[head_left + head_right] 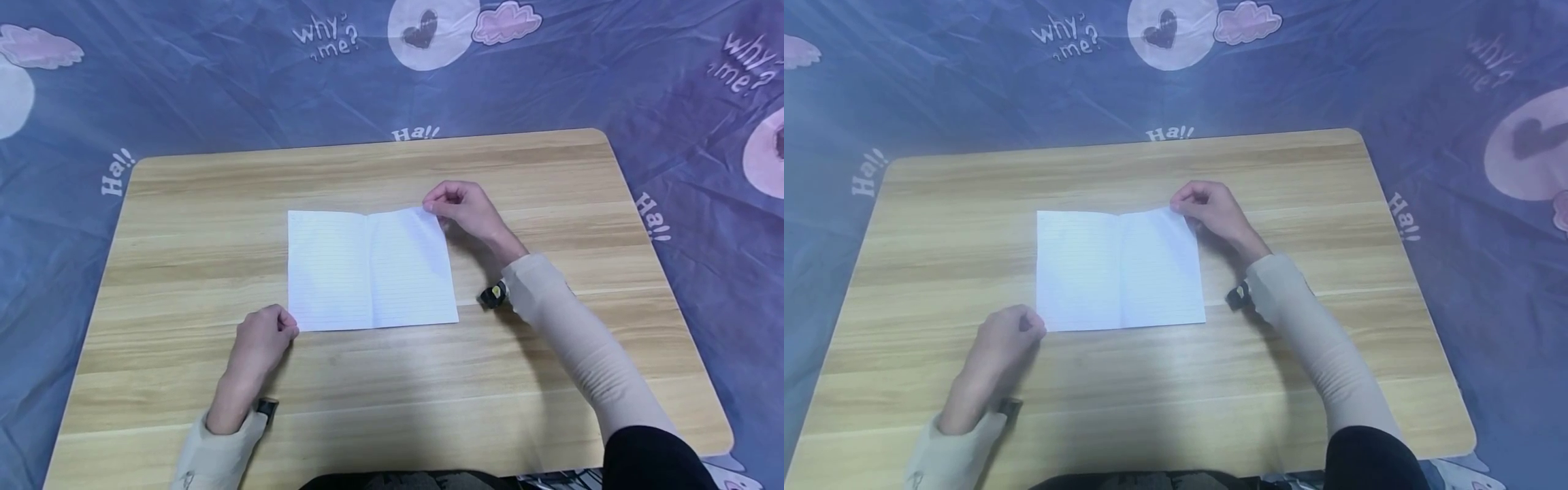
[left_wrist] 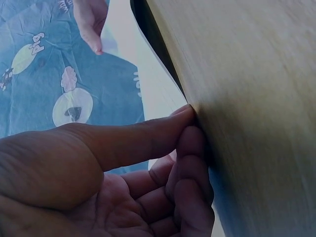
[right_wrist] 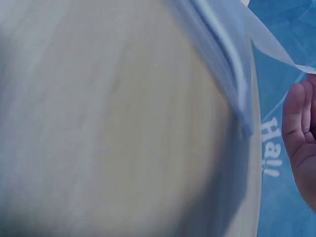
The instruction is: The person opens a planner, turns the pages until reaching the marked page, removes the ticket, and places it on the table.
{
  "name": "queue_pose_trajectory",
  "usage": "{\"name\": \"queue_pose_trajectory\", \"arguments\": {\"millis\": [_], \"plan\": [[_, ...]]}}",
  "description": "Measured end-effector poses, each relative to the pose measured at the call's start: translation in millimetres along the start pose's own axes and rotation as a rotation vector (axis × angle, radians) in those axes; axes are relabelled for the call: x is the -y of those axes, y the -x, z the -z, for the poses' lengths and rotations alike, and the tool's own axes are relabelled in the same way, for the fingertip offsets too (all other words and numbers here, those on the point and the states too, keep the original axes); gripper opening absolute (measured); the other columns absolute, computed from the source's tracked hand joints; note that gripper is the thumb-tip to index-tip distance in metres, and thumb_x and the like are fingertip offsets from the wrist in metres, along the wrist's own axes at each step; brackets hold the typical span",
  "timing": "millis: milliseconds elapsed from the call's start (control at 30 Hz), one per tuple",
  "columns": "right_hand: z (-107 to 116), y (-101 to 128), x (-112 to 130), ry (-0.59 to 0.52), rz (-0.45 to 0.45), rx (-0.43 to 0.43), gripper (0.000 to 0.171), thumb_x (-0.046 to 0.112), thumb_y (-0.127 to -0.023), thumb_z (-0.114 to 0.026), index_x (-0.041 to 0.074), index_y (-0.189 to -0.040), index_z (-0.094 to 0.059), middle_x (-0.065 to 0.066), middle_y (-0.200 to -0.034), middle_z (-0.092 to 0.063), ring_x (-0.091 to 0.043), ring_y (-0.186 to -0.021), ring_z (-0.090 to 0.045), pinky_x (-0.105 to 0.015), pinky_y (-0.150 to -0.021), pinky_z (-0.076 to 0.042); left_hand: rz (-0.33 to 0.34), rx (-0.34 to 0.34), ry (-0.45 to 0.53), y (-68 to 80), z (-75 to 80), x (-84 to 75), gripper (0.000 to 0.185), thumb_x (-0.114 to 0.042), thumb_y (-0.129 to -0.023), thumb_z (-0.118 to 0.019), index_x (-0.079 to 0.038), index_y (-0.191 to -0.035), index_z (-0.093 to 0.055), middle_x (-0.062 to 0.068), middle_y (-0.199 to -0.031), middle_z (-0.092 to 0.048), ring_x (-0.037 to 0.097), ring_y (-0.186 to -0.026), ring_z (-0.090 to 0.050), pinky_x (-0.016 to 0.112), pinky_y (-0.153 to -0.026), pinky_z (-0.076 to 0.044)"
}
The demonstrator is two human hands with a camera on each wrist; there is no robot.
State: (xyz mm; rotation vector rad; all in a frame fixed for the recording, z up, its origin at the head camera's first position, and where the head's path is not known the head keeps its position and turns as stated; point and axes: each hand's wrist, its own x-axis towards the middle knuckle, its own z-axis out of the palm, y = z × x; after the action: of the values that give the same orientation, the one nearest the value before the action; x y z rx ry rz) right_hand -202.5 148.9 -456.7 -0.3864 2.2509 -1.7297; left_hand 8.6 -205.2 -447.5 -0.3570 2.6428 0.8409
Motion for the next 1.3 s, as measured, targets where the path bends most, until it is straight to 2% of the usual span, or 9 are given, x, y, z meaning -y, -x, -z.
{"name": "queue_pose_trajectory", "arguments": {"millis": [133, 233, 367, 533, 733, 867, 1300], "plan": [[-7, -3, 9, -0.056, 0.019, 0.002, 0.015, 0.017, -0.092, -0.075, 0.005, -0.1, -0.072, -0.012, -0.083, -0.066, -0.03, -0.068, -0.056, -0.036, -0.061, -0.048, -0.002, 0.0, 0.004, 0.1, 0.4, -0.1, 0.009, -0.002, -0.089, -0.07, -0.005, -0.082, -0.066, 0.007, -0.08, -0.065, 0.028, -0.077, -0.058, 0.042, -0.069, -0.046], [-14, -5, 17, -0.122, 0.021, -0.001, 0.011, 0.015, -0.091, -0.076, 0.006, -0.098, -0.073, -0.009, -0.086, -0.069, -0.025, -0.07, -0.059, -0.036, -0.067, -0.051, -0.016, -0.008, 0.002, 0.1, 0.9, 0.1, 0.009, -0.002, -0.089, -0.071, -0.006, -0.081, -0.066, 0.007, -0.08, -0.065, 0.028, -0.078, -0.059, 0.043, -0.07, -0.046], [-24, -10, 27, -0.241, 0.012, -0.007, 0.008, 0.01, -0.091, -0.075, 0.005, -0.097, -0.073, -0.011, -0.094, -0.072, -0.02, -0.077, -0.065, -0.033, -0.074, -0.055, -0.024, -0.014, 0.003, 0.5, 1.5, 0.5, 0.009, -0.003, -0.088, -0.071, -0.006, -0.082, -0.067, 0.007, -0.08, -0.065, 0.029, -0.079, -0.06, 0.044, -0.07, -0.047], [-37, -16, 41, -0.368, -0.021, -0.008, 0.008, 0.006, -0.092, -0.072, 0.003, -0.099, -0.072, -0.014, -0.099, -0.071, -0.023, -0.085, -0.069, -0.036, -0.08, -0.057, -0.016, -0.011, 0.008, 0.7, 1.2, 0.5, 0.008, -0.003, -0.089, -0.071, -0.006, -0.082, -0.066, 0.007, -0.081, -0.065, 0.028, -0.078, -0.059, 0.043, -0.07, -0.047], [-51, -22, 53, -0.476, -0.082, -0.028, 0.004, 0.003, -0.091, -0.072, 0.004, -0.095, -0.072, -0.011, -0.097, -0.071, -0.02, -0.081, -0.068, -0.032, -0.075, -0.058, -0.017, -0.019, 0.009, 1.4, 0.9, 0.4, 0.009, -0.003, -0.089, -0.07, -0.006, -0.082, -0.066, 0.007, -0.08, -0.065, 0.028, -0.077, -0.059, 0.043, -0.07, -0.046], [-58, -25, 58, -0.536, -0.095, -0.037, 0.007, -0.001, -0.092, -0.07, 0.005, -0.092, -0.072, -0.01, -0.095, -0.07, -0.019, -0.079, -0.068, -0.029, -0.071, -0.057, -0.022, -0.024, 0.016, 2.7, 0.8, 0.6, 0.008, -0.003, -0.089, -0.071, -0.005, -0.083, -0.066, 0.007, -0.08, -0.065, 0.028, -0.077, -0.059, 0.043, -0.07, -0.046], [-77, -31, 66, -0.619, -0.109, -0.071, 0.006, -0.002, -0.094, -0.067, 0.002, -0.092, -0.071, -0.012, -0.095, -0.069, -0.02, -0.076, -0.066, -0.029, -0.068, -0.056, -0.053, -0.07, 0.008, 4.8, -2.9, 3.5, 0.006, -0.003, -0.089, -0.072, -0.004, -0.085, -0.067, 0.004, -0.076, -0.062, 0.024, -0.073, -0.058, 0.041, -0.069, -0.047]]}}
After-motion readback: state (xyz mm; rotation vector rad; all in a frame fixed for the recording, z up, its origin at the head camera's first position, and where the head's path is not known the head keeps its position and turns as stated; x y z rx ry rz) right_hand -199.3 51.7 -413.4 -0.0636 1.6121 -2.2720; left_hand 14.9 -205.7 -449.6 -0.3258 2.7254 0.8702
